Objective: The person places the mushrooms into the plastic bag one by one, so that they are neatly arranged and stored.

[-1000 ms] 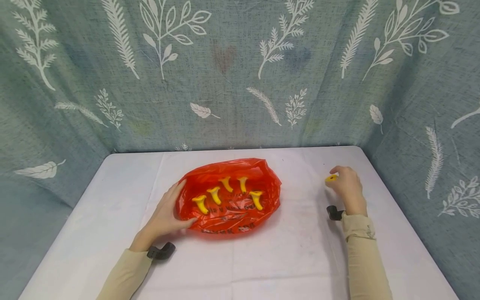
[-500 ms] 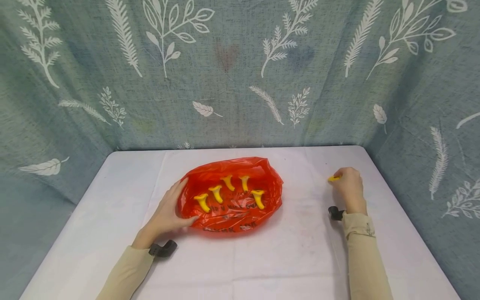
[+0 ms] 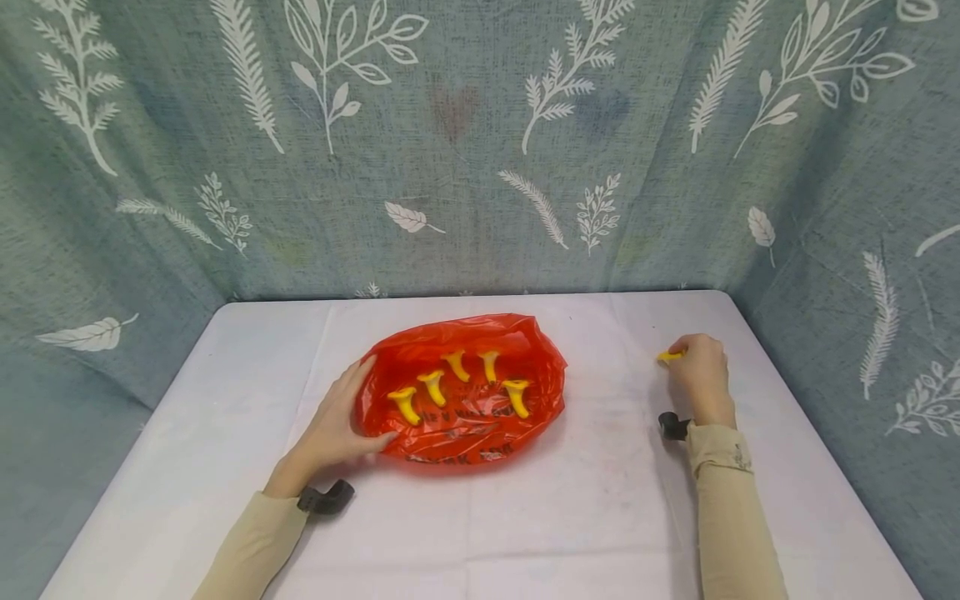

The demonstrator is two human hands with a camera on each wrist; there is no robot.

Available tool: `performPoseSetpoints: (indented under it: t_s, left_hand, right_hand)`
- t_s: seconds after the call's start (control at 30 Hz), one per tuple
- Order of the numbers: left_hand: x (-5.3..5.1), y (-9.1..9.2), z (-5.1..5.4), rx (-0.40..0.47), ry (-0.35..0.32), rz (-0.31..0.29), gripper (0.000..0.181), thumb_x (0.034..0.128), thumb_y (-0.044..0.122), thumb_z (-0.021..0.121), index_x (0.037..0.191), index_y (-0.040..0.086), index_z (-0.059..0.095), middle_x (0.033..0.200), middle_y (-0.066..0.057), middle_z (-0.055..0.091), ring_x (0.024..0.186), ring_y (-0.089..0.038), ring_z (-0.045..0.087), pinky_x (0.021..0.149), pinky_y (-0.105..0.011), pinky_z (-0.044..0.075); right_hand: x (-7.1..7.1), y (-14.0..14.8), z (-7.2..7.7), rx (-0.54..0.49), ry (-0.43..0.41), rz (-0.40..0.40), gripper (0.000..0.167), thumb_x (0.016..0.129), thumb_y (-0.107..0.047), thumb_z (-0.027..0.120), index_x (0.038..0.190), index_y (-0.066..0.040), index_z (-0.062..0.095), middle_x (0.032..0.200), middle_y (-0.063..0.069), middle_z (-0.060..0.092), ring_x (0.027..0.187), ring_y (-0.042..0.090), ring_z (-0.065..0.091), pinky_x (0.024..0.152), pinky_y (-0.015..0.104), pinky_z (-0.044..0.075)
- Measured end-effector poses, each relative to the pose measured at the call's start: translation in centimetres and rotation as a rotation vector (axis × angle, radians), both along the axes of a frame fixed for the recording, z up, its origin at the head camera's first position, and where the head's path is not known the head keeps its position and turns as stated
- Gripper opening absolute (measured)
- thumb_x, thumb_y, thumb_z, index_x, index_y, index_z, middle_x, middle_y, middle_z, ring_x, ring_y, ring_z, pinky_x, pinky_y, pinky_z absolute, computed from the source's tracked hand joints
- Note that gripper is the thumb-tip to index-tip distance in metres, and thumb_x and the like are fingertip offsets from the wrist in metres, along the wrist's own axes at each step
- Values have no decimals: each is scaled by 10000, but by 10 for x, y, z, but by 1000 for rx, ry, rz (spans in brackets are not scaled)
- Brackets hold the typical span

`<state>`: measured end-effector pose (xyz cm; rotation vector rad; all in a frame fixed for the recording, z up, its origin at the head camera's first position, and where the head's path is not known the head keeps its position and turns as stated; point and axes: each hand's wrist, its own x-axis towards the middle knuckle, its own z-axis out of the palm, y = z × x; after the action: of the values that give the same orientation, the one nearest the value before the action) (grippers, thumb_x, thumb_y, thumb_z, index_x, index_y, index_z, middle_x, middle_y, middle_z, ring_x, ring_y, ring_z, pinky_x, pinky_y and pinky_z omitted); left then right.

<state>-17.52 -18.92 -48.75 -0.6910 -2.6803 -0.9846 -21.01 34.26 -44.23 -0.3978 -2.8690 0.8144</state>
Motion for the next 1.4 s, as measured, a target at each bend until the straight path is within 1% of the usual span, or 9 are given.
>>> performPoseSetpoints:
  t_s: [0.17,0.3,0.4,0.53,0.7,0.9,1.03,1.23,1.4]
  left_hand:
    - [0,0,1,-1,13,-3,1155,647,435,862,1567,97,251,1548,-151,334,1351,-363,363,1062,-610,338]
    - [0,0,1,2,15,-5,1153,646,433,861,1565,93,254,1546,-149,336,1350,-362,365,1063,-609,337]
    - [0,0,1,1,17,-5,1154,645,434,862,1565,92,255,1546,-143,339,1348,-358,367,1063,-605,339]
    - [0,0,1,3,15,-7,1154,646,434,862,1566,95,254,1551,-133,335,1344,-352,370,1059,-602,341]
    - [0,0,1,4,10,-8,1155,646,435,862,1567,99,252,1555,-126,329,1335,-348,376,1053,-598,347]
    - [0,0,1,4,7,-9,1155,647,439,861,1570,107,250,1557,-122,326,1332,-346,377,1051,-598,347]
    - [0,1,1,2,9,-9,1156,647,436,862,1569,103,250,1555,-127,328,1332,-346,378,1052,-594,347]
    - [0,0,2,0,6,-9,1157,650,439,861,1570,105,245,1557,-127,327,1345,-347,368,1058,-598,346]
    - [0,1,1,4,3,-10,1157,648,437,863,1569,104,248,1556,-127,328,1349,-350,364,1057,-605,346]
  right_hand:
    - [0,1,0,-8,18,13,224,859,14,619,1037,134,685,1108,359,611,986,474,560,820,551,503]
    - [0,1,4,-11,27,25,243,863,-12,619,1051,126,688,1097,358,616,988,490,562,809,566,498]
    - [1,-1,8,-24,42,35,242,861,-18,624,1049,119,691,1070,351,622,948,474,573,768,552,508]
    - [3,-4,13,-16,88,55,234,840,0,631,1035,110,697,1030,334,636,878,441,602,704,502,524]
    - [5,-9,23,-12,145,75,230,829,-5,659,1030,99,701,1021,314,629,843,419,606,634,436,517]
    - [10,-20,38,-13,187,99,222,841,-30,683,1028,90,684,1035,274,546,860,397,560,645,407,482]
    - [12,-28,46,-13,234,127,220,843,-47,692,1026,76,681,1022,259,542,823,370,570,623,384,458]
    - [17,-46,60,-46,302,155,201,831,-38,707,1005,60,681,1009,220,540,825,358,605,632,361,456]
    - [21,-62,70,-98,346,180,169,824,-19,713,980,42,695,1026,194,566,828,337,624,649,248,462]
